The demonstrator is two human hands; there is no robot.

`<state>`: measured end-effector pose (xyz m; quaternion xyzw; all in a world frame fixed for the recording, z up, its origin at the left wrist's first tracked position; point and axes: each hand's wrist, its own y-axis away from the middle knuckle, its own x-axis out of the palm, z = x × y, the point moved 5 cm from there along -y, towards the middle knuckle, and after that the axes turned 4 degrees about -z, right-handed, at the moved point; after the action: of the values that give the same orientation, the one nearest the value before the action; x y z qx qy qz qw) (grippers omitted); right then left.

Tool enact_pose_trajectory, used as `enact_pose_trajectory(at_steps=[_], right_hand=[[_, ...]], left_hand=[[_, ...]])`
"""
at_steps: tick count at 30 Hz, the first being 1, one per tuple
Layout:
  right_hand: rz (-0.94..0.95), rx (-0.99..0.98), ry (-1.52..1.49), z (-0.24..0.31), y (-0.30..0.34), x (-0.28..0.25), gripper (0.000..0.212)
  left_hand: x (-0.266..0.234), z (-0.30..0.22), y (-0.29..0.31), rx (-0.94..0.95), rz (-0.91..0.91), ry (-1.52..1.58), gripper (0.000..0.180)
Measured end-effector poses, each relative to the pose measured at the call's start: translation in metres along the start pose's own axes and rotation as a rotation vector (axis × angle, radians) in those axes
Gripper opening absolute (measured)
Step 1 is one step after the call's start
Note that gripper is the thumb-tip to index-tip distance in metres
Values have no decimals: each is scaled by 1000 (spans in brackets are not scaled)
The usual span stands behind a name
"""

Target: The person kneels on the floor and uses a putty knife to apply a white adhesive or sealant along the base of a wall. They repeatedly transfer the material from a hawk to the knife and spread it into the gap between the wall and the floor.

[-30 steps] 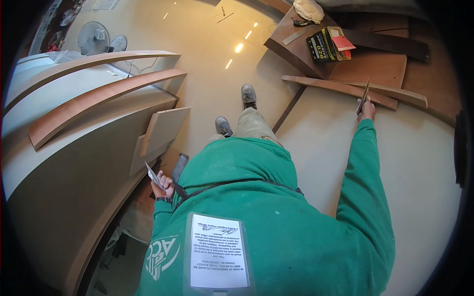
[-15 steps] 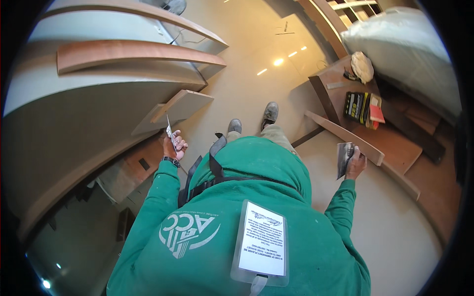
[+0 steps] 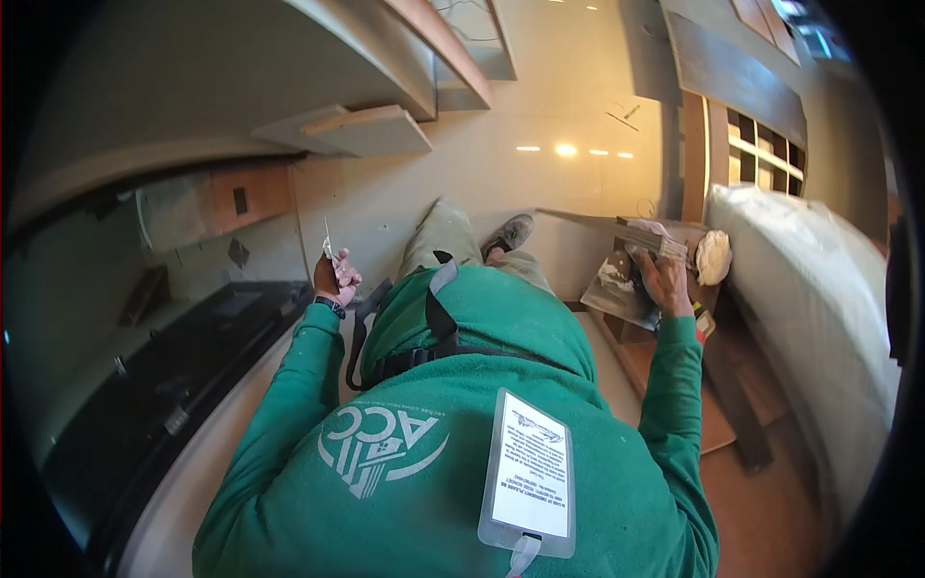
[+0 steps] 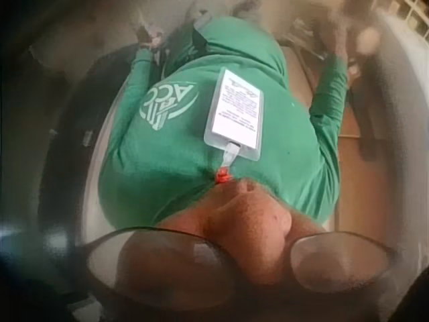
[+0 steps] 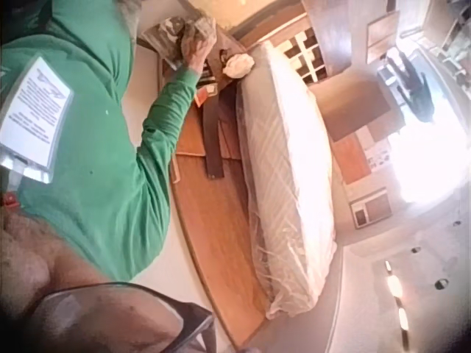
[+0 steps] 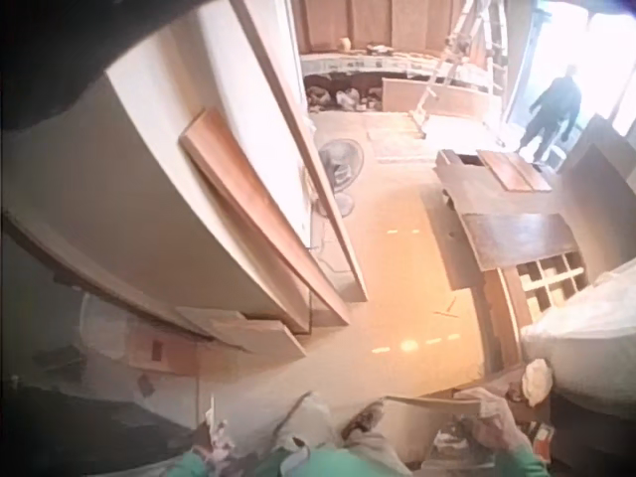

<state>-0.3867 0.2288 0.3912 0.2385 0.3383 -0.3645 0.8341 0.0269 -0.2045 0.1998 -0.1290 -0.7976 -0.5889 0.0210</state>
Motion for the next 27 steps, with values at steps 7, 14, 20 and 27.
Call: enact_pose_trajectory(at_steps=[7,14,20,27], right_hand=[[230,-285,-6,52,-137,29,36],[280,-360,33,99,-238,52,26],[435,-514,-2,168,-294,93,25],[615,-834,-40,252,-308,159,21]], left_hand=[[-49,44,-3,-2,-125,101,46],[-53,2,-19,179,-125,342,36],[-19,-5,15,299,-132,614,28],[-26,140,34,297,-407,958,28]])
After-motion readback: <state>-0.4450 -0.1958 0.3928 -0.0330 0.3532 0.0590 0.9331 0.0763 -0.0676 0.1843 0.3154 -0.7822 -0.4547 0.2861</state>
